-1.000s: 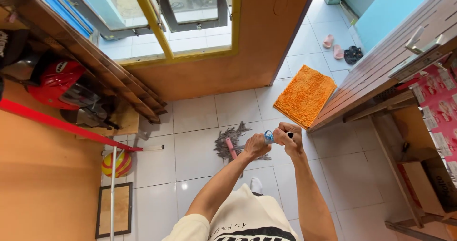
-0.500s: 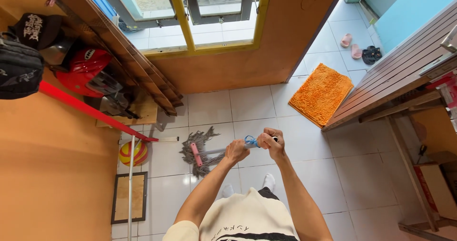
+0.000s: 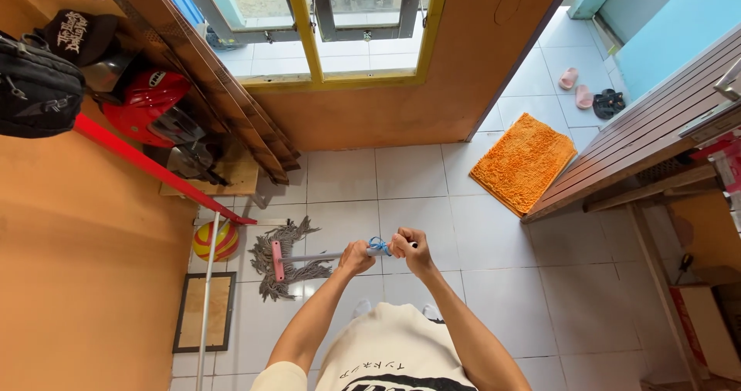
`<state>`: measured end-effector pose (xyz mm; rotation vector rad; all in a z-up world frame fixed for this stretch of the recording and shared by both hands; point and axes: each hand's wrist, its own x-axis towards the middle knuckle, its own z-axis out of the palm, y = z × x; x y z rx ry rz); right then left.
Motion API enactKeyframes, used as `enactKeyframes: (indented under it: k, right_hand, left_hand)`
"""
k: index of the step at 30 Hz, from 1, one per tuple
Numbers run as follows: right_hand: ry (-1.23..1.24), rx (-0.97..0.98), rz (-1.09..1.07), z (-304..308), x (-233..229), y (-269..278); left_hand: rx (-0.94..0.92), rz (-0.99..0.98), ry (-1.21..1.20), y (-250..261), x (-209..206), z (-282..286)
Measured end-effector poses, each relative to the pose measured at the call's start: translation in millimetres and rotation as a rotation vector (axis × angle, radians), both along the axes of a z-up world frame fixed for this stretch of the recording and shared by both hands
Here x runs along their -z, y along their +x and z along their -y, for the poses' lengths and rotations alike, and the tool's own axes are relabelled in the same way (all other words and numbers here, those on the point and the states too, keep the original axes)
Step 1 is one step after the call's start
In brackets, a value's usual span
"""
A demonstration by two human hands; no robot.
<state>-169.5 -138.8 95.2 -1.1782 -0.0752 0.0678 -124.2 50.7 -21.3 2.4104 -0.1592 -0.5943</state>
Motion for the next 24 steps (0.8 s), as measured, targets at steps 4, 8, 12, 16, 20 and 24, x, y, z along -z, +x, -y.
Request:
enactKeyframes:
  k: [4, 8, 12, 16, 20, 24]
  right_hand:
    - [-0.023, 0.005, 0.006, 40.1, -17.5, -5.6]
    - [-0.143, 0.061, 0.013, 89.1, -42.9, -15.8]
    - [-0.251, 0.113, -0.003, 143.9, -76.1, -32.8]
    - [-0.396, 0.152, 0.0, 184.4, -97.3, -47.6]
    - [-0.648, 0.227, 0.075, 209.3, -105.4, -61.0]
    - [-0.775, 0.238, 0.108, 228.6, -108.8, -71.2]
  left_hand:
    - [0.077, -0.013, -0.021, -4.4, -12.4, 49.7]
    - [0.119, 0.058, -0.138, -6.5, -15.5, 113.3]
    - [0.16, 0.05, -0.302, -23.1, -37.2, 182.9]
    - [0.183, -0.002, -0.307, -33.9, -52.1, 246.5]
    - [0.27, -0.092, -0.363, -48.1, -90.2, 293.3]
    - [0.397, 0.125, -0.581, -46.2, 6.7, 348.3]
